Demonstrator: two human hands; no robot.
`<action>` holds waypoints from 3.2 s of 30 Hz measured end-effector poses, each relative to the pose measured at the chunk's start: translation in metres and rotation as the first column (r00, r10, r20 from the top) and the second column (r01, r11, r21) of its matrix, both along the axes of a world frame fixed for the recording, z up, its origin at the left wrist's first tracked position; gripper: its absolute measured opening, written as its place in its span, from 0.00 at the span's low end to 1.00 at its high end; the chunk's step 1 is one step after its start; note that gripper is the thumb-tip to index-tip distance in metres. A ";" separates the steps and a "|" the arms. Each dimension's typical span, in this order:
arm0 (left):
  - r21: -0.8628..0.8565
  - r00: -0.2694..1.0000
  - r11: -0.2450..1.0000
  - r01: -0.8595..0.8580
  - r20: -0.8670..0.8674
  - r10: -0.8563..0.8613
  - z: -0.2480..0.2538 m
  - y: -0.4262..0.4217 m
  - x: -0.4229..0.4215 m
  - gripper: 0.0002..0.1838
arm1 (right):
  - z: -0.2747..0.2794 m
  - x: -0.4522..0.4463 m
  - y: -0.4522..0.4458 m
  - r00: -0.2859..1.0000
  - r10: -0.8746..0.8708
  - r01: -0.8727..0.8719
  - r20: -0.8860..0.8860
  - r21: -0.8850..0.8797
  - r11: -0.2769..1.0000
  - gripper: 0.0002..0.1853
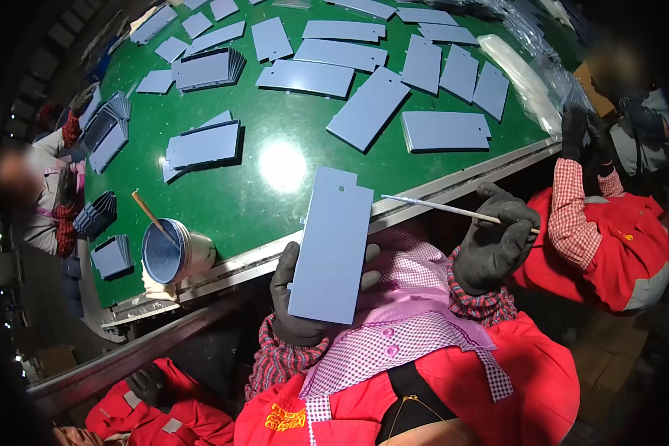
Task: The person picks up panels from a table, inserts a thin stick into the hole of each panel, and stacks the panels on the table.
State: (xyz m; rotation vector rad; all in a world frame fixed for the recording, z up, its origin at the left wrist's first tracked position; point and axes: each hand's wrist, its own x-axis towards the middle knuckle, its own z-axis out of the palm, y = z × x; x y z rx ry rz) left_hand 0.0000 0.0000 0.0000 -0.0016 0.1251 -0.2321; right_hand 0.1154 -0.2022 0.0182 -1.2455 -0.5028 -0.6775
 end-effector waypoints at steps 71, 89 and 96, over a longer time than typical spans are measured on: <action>0.263 0.397 -0.306 -0.915 0.721 -0.567 -0.049 -0.256 0.359 0.16 | -0.036 -0.005 -0.160 0.807 -0.590 0.563 0.043 0.251 0.788 0.13; 0.860 0.893 -0.293 -0.417 0.448 0.043 -0.011 -0.019 0.221 0.21 | -0.027 0.001 -0.119 0.740 -0.672 0.671 0.019 -0.080 0.737 0.12; 0.236 0.797 -0.837 0.494 0.263 0.544 0.003 0.126 0.147 0.28 | -0.017 0.001 -0.073 0.921 -0.388 0.389 -0.030 0.108 0.915 0.18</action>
